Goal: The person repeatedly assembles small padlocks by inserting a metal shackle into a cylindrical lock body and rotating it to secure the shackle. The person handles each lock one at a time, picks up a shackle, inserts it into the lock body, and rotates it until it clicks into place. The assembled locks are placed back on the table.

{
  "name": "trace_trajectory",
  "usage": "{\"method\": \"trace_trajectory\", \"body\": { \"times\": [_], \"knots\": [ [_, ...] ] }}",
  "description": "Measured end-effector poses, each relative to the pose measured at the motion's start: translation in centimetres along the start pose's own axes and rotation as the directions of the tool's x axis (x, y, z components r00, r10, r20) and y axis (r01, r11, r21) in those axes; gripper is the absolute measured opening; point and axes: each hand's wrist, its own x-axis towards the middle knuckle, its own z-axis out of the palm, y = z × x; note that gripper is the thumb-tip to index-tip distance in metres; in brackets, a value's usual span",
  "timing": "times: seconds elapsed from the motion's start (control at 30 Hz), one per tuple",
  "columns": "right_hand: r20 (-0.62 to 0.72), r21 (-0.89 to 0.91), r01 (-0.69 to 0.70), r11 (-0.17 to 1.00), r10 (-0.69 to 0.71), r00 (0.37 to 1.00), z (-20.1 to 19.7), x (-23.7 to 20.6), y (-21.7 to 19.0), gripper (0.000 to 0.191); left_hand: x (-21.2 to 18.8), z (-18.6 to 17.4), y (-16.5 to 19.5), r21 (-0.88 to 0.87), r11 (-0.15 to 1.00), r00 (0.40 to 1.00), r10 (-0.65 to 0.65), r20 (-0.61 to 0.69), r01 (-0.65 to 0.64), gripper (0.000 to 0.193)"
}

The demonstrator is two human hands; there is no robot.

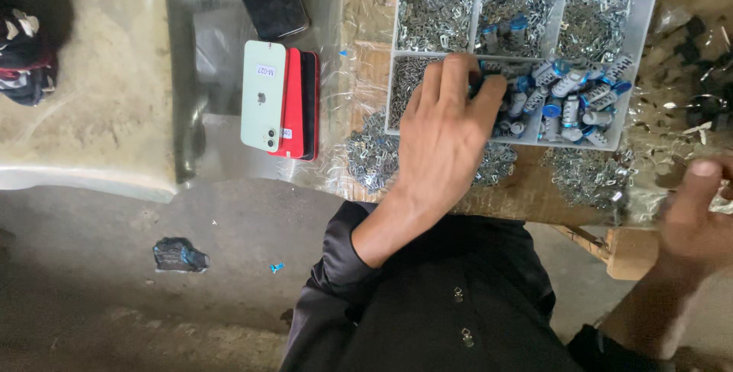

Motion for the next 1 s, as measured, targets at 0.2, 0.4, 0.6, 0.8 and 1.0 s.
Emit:
{"method": "trace_trajectory", "body": {
  "times": [0.2, 0.4, 0.6, 0.8, 1.0],
  "knots": [
    [0.358, -0.176, 0.751, 0.637, -0.669, 0.651, 6.6, 1.9, -9.1, 0.018, -1.4, -0.4, -0.5, -0.077, 0.996, 0.995, 0.029, -0.098, -0.037, 0.028],
    [0.513, -0.159, 0.862, 0.481, -0.706, 0.488, 13.3, 2.5, -17.4, 0.026, -3.8, -3.0, -3.4, -0.416, 0.909, 0.919, -0.18, -0.351, 0.02, 0.038],
    [0.686, -0.316, 0.881, 0.352, -0.556, 0.468, 17.3, 1.9, -20.6, 0.04, -5.8, -4.9, -6.8, -0.492, 0.851, 0.83, -0.403, -0.386, 0.184, 0.024],
    [0.692, -0.284, 0.888, 0.361, -0.564, 0.451, 18.7, 1.5, -20.3, 0.025, -7.5, -5.8, -9.3, -0.773, 0.615, 0.846, -0.487, -0.217, 0.156, 0.018],
    [0.65, -0.283, 0.853, 0.439, -0.566, 0.507, 19.3, 0.9, -19.4, 0.029, -7.8, -5.8, -9.4, -0.888, 0.45, 0.907, -0.406, -0.11, 0.094, 0.015]
  ]
}}
